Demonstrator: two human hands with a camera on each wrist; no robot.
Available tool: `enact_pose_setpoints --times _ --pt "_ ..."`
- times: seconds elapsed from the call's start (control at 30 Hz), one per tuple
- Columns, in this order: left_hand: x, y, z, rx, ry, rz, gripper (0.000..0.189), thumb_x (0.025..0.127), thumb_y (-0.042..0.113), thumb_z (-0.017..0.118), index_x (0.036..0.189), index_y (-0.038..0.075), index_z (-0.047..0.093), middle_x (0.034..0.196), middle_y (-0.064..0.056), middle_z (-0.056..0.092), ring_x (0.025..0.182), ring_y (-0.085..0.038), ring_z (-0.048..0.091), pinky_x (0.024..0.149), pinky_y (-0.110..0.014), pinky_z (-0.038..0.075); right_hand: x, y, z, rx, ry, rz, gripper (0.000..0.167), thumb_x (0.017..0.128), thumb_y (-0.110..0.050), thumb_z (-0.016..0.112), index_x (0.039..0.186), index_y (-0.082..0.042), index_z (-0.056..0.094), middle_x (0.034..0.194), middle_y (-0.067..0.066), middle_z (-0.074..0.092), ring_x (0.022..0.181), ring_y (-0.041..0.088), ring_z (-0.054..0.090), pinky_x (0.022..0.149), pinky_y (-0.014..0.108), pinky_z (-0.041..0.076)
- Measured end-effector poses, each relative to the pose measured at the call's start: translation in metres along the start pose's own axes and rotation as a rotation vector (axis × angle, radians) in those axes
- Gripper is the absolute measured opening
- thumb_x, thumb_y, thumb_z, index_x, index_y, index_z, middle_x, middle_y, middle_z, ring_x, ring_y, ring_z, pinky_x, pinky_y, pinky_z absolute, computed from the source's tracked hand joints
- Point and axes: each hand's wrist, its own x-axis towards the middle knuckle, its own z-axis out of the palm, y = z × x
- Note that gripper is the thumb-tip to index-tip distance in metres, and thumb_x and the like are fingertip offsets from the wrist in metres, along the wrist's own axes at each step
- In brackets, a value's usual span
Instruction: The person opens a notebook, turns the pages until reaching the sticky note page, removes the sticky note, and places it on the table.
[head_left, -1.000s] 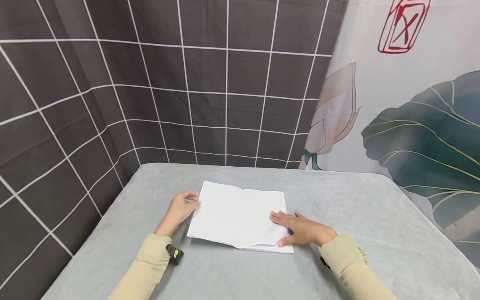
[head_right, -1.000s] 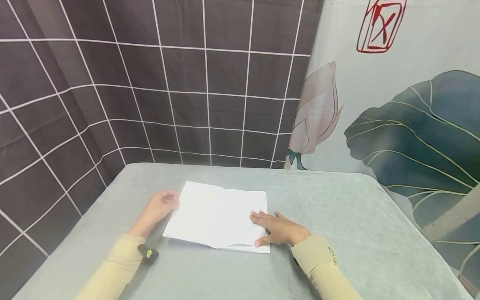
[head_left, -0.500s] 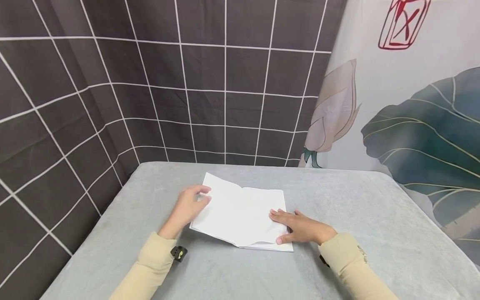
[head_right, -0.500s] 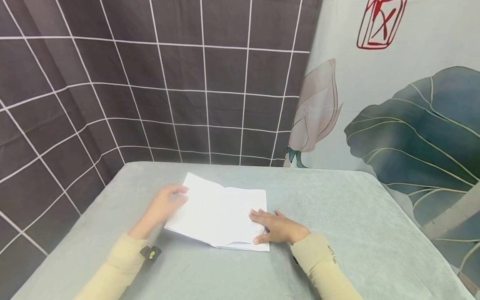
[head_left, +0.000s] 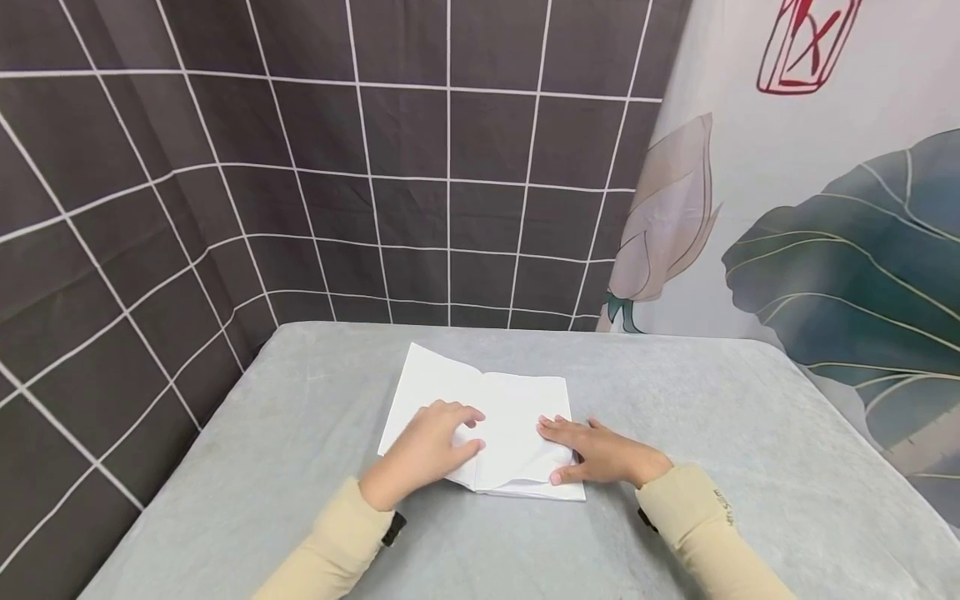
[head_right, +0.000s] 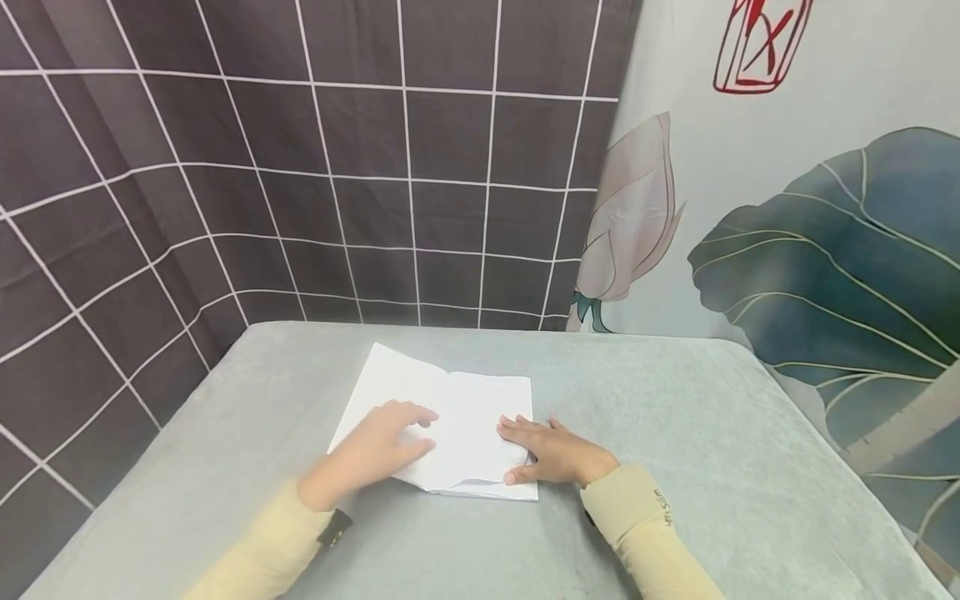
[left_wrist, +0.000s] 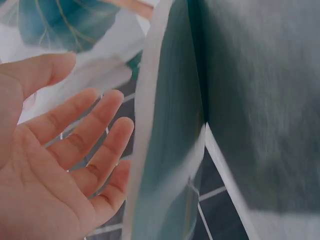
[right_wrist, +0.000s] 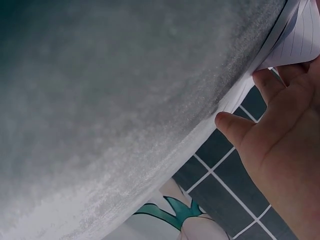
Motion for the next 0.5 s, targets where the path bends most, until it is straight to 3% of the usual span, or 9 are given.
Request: enact_pose_setpoints --times 0.23,0.5 --pt "0.004 0.020 0.018 0.155 -0.116 0.075 0.035 0.083 0.033 0.072 0.111 0.012 0.069 0.095 0.001 0.071 0.085 -0.017 0.060 0.075 -0.033 0.044 -0.001 -0.002 -0.001 -0.001 0.002 0.008 0.081 0.083 -0.049 0.065 0.147 -0.008 0.037 0.156 0.010 0.031 0.143 0.036 0.027 0.108 0.069 0.013" --pt "0.008 0.033 0.037 0.274 -0.171 0.125 0.040 0.080 0.041 0.074 0.110 0.015 0.071 0.097 0.001 0.073 0.080 -0.014 0.061 0.071 -0.029 0.044 -0.003 -0.006 -0.002 -0.004 0.009 -0.010 0.080 0.084 -0.049 0.064 0.146 -0.006 0.038 0.155 0.012 0.032 0.143 0.038 0.028 0.107 0.071 0.013"
